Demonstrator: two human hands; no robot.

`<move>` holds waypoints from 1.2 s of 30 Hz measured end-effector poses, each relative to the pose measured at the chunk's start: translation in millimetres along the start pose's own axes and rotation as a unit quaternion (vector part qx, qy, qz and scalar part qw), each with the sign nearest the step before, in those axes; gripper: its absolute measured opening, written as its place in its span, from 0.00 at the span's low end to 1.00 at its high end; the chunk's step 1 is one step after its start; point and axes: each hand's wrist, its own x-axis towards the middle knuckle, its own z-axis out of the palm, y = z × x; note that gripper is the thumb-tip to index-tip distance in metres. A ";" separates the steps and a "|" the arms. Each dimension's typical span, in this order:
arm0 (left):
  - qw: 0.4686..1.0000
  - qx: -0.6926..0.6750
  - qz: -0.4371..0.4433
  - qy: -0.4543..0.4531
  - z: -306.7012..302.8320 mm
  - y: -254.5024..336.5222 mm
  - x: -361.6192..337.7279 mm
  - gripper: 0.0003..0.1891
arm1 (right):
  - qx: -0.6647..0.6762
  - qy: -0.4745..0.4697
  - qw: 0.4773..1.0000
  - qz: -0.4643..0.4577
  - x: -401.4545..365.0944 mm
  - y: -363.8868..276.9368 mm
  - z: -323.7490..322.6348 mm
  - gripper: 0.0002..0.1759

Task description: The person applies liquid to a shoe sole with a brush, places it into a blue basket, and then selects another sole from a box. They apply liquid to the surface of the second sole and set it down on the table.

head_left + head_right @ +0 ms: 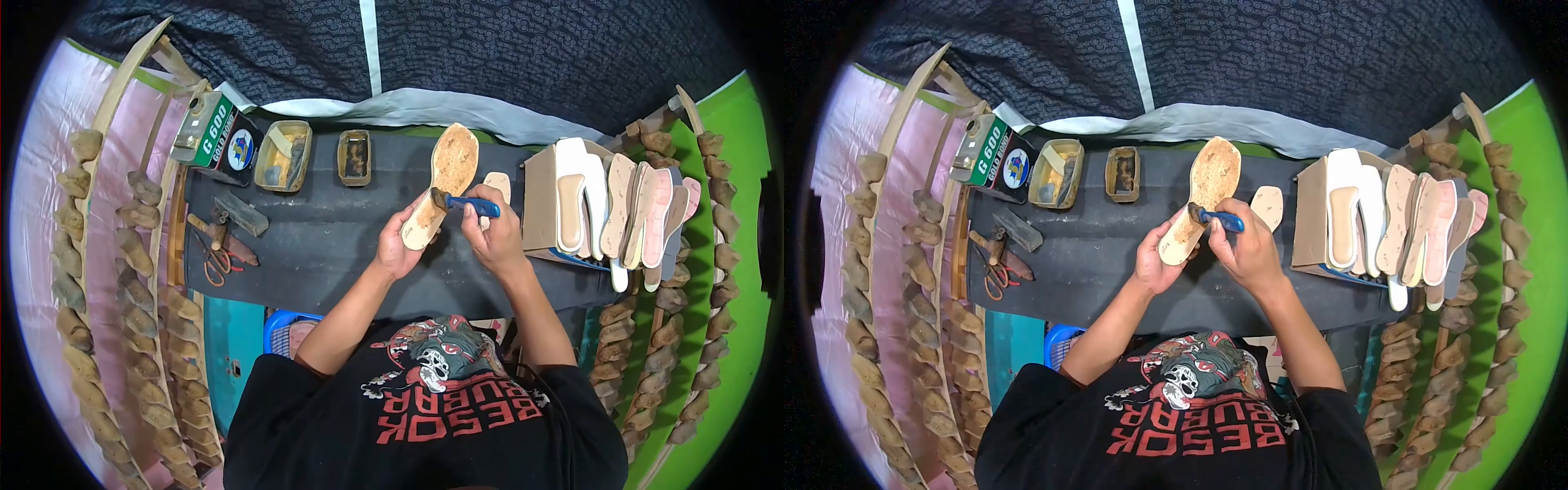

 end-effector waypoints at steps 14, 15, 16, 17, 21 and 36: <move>0.999 -0.019 -0.001 -0.029 -13.5 -6.7 32.4 0.30 | -0.051 0.005 0.999 0.007 -19.1 -14.1 -8.0 0.15; 1.000 -0.008 0.002 -0.016 -9.3 -7.3 33.0 0.30 | -0.050 -0.011 0.999 -0.005 -21.0 -18.8 -7.8 0.15; 1.000 0.004 0.007 -0.002 -4.5 -6.9 33.7 0.30 | -0.047 -0.028 0.998 -0.017 -23.3 -22.7 -6.4 0.15; 1.000 0.018 0.013 0.011 -1.4 -5.2 34.2 0.30 | -0.044 -0.034 0.998 -0.026 -25.9 -24.5 -3.8 0.15; 1.000 0.017 0.009 0.018 -1.4 -4.9 32.3 0.30 | -0.031 -0.004 0.999 0.017 -27.2 -13.8 -4.7 0.14; 0.999 0.027 0.024 0.034 -2.6 -1.8 19.7 0.30 | -0.020 -0.018 0.998 -0.052 -22.6 -20.2 -0.3 0.13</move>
